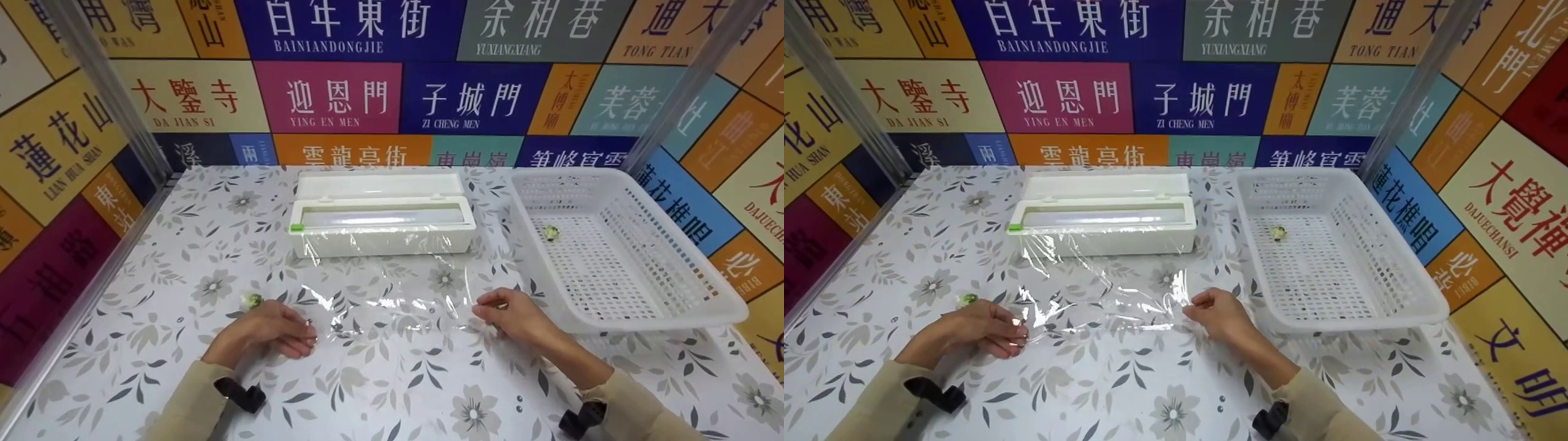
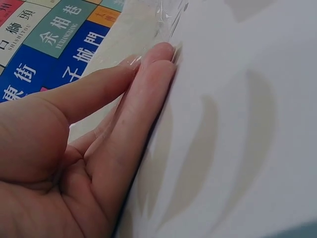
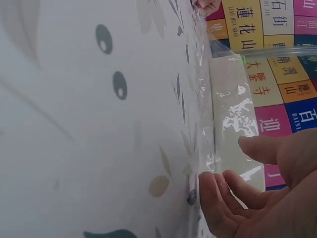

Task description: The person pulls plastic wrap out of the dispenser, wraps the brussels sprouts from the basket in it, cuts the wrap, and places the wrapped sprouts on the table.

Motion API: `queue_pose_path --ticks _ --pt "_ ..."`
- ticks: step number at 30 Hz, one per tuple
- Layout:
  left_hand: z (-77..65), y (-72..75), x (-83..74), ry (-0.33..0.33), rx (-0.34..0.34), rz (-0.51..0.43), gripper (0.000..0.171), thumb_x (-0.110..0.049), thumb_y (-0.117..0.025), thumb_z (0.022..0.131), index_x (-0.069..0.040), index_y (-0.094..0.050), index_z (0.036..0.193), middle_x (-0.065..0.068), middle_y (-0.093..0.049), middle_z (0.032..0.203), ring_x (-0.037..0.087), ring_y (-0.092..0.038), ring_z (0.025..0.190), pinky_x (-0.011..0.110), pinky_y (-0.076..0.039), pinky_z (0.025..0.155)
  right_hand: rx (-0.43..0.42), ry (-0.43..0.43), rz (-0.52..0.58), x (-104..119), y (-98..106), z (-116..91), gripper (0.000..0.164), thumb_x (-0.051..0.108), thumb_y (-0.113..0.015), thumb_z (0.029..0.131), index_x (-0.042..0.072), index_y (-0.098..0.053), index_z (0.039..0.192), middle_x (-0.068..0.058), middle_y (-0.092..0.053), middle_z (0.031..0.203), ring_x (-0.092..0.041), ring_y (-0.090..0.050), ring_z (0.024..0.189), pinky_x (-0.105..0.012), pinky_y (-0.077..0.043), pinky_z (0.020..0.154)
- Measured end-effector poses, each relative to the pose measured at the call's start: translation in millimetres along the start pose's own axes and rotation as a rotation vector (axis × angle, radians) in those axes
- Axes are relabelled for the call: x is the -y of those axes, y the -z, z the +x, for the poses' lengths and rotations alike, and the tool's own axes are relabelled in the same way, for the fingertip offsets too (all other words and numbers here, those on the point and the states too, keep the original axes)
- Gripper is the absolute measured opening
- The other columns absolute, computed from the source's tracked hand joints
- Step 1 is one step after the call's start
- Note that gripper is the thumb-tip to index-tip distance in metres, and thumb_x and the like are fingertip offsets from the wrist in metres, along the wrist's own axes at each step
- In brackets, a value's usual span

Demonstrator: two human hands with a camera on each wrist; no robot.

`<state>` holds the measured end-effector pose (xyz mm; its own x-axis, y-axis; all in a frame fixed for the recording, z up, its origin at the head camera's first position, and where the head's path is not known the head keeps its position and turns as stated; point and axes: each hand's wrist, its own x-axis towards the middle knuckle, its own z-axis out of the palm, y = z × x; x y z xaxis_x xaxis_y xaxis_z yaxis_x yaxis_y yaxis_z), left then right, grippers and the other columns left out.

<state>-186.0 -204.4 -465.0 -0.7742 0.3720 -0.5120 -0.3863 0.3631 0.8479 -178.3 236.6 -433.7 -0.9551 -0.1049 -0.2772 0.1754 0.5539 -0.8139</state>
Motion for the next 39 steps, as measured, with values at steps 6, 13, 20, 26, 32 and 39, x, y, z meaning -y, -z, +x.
queue_pose_path --ticks 6,13,20,26,32,39 --pt "1.9 -4.4 -1.3 0.02 -0.053 -0.028 0.023 -0.011 -0.074 0.089 0.007 -0.068 0.103 0.015 -0.078 0.084 0.019 -0.076 0.07 0.033 -0.065 0.067 -0.051 0.165 -0.05 22.6 15.2 -13.7 0.037 0.024 -0.063 0.099 -0.004 -0.063 0.123 -0.019 -0.071 0.114 -0.022 -0.069 0.095 -0.025 -0.059 0.074" --pt "2.3 -6.5 -2.3 0.043 -0.08 -0.019 0.021 -0.01 -0.075 0.088 0.004 -0.067 0.101 0.016 -0.077 0.084 0.02 -0.076 0.069 0.033 -0.065 0.066 -0.101 0.237 -0.001 46.2 46.6 -19.7 0.042 0.028 -0.067 0.097 0.001 -0.061 0.129 -0.018 -0.067 0.126 -0.005 -0.067 0.094 -0.019 -0.058 0.082" --pt "2.0 -5.2 -1.9 0.036 -0.058 -0.04 0.021 -0.009 -0.073 0.089 0.006 -0.067 0.103 0.016 -0.077 0.085 0.019 -0.076 0.069 0.033 -0.065 0.067 -0.136 0.274 0.061 58.5 90.1 -13.0 0.052 0.036 -0.068 0.096 0.005 -0.056 0.136 0.003 -0.065 0.124 -0.002 -0.067 0.103 -0.017 -0.057 0.088" --pt "3.1 -4.9 -1.9 0.042 -0.077 -0.038 0.022 -0.009 -0.073 0.089 0.006 -0.066 0.104 0.016 -0.078 0.086 0.019 -0.076 0.07 0.033 -0.065 0.068 -0.174 0.3 0.108 59.9 125.8 4.1 0.049 0.038 -0.068 0.095 0.012 -0.058 0.136 0.016 -0.066 0.116 -0.001 -0.064 0.105 -0.015 -0.057 0.087" --pt "3.0 -6.3 -2.2 0.045 -0.091 -0.031 0.022 -0.01 -0.076 0.087 0.004 -0.066 0.101 0.016 -0.077 0.082 0.019 -0.076 0.068 0.032 -0.065 0.066 -0.202 0.265 0.11 54.6 152.4 28.6 0.053 0.041 -0.068 0.094 0.015 -0.055 0.139 0.014 -0.063 0.121 -0.002 -0.061 0.109 -0.013 -0.056 0.088" --pt "1.9 -6.7 -3.1 0.04 -0.093 -0.042 0.023 -0.009 -0.075 0.087 0.005 -0.066 0.103 0.015 -0.077 0.08 0.018 -0.076 0.067 0.031 -0.065 0.065 -0.202 0.213 0.244 47.3 182.7 58.9 0.058 0.039 -0.073 0.09 0.017 -0.053 0.141 0.013 -0.06 0.126 -0.003 -0.055 0.115 -0.017 -0.054 0.097"
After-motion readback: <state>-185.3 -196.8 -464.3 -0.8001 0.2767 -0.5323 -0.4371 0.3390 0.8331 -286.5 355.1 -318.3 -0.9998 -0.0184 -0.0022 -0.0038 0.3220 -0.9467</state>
